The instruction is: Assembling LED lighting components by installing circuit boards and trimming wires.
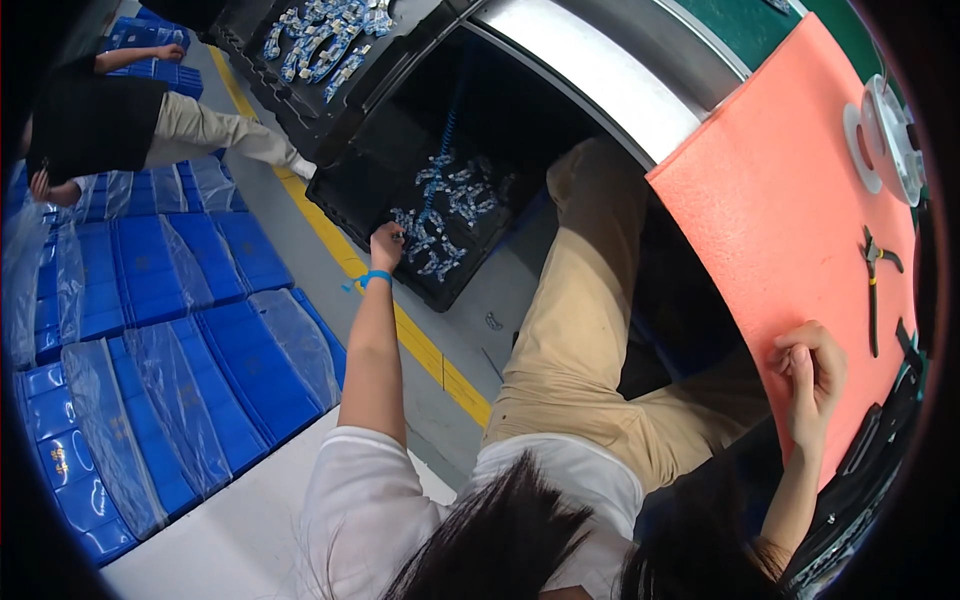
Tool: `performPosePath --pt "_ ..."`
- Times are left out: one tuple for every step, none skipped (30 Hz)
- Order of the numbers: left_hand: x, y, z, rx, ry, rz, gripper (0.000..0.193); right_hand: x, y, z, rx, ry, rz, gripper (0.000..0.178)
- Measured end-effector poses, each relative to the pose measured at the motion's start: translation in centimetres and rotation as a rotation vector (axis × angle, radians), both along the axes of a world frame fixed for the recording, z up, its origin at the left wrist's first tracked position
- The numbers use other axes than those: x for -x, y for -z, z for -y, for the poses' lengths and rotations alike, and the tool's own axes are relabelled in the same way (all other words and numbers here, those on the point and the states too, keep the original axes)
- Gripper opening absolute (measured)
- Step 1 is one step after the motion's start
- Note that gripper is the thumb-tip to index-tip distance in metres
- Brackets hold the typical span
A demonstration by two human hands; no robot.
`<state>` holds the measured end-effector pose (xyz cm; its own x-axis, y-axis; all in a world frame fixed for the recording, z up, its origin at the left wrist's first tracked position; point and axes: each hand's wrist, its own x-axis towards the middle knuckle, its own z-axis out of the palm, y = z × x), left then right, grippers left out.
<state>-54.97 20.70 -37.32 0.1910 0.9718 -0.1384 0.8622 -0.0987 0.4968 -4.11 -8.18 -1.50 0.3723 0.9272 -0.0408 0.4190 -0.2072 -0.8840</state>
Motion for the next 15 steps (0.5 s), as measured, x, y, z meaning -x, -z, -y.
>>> performPosePath --pt "-0.2 -0.1 -0.1 0.003 0.003 0.0 0.024 0.0 0.0 -0.1 -0.009 -0.004 0.005 0.017" --pt "-0.3 -0.2 -0.1 -0.027 0.028 -0.038 0.024 0.0 0.0 -0.1 -0.018 -0.01 0.008 0.017" --pt "-0.2 -0.3 0.1 -0.056 0.051 -0.077 0.025 -0.1 0.2 -0.1 -0.013 -0.011 0.004 0.017" --pt "0.0 -0.5 0.0 -0.056 0.05 -0.083 0.025 -0.1 0.2 -0.2 -0.014 -0.018 0.007 0.017" --pt "0.3 -0.7 0.1 -0.041 0.009 -0.062 0.025 -0.2 0.4 -0.4 -0.015 -0.028 0.008 0.017" --pt "0.8 -0.9 0.2 -0.027 -0.034 -0.043 0.025 -0.2 0.7 -0.6 -0.014 -0.034 -0.004 0.017" --pt "0.0 -0.5 -0.2 -0.028 -0.021 -0.029 0.025 -0.2 0.3 -0.3 -0.021 -0.024 0.015 0.017" --pt "-0.8 -0.1 -0.4 -0.032 -0.012 -0.022 0.026 -0.2 -0.1 0.0 -0.028 -0.015 0.033 0.017" --pt "-1.6 0.2 -0.7 -0.036 -0.003 -0.014 0.027 -0.2 -0.4 0.2 -0.028 -0.004 0.046 0.017" --pt "-1.1 0.3 -0.4 -0.032 -0.008 -0.024 0.027 -0.2 -0.1 -0.2 -0.034 -0.022 0.051 0.016" --pt "-0.6 0.3 -0.3 -0.058 0.003 -0.033 0.026 -0.2 0.1 -0.5 -0.042 -0.038 0.058 0.016" --pt "-0.4 0.2 -0.4 -0.086 0.017 -0.04 0.026 -0.2 0.2 -0.8 -0.042 -0.038 0.054 0.016" --pt "-0.3 0.9 -0.5 -0.083 0.019 -0.033 0.026 -0.1 -0.1 -1.1 -0.033 -0.036 0.064 0.014" --pt "0.5 1.2 -0.4 -0.164 0.074 -0.08 0.023 0.0 -0.3 -1.2 -0.032 -0.038 0.065 0.013" --pt "1.2 1.2 -0.7 -0.248 0.131 -0.122 0.021 0.0 -0.6 -1.2 -0.038 -0.036 0.067 0.013"
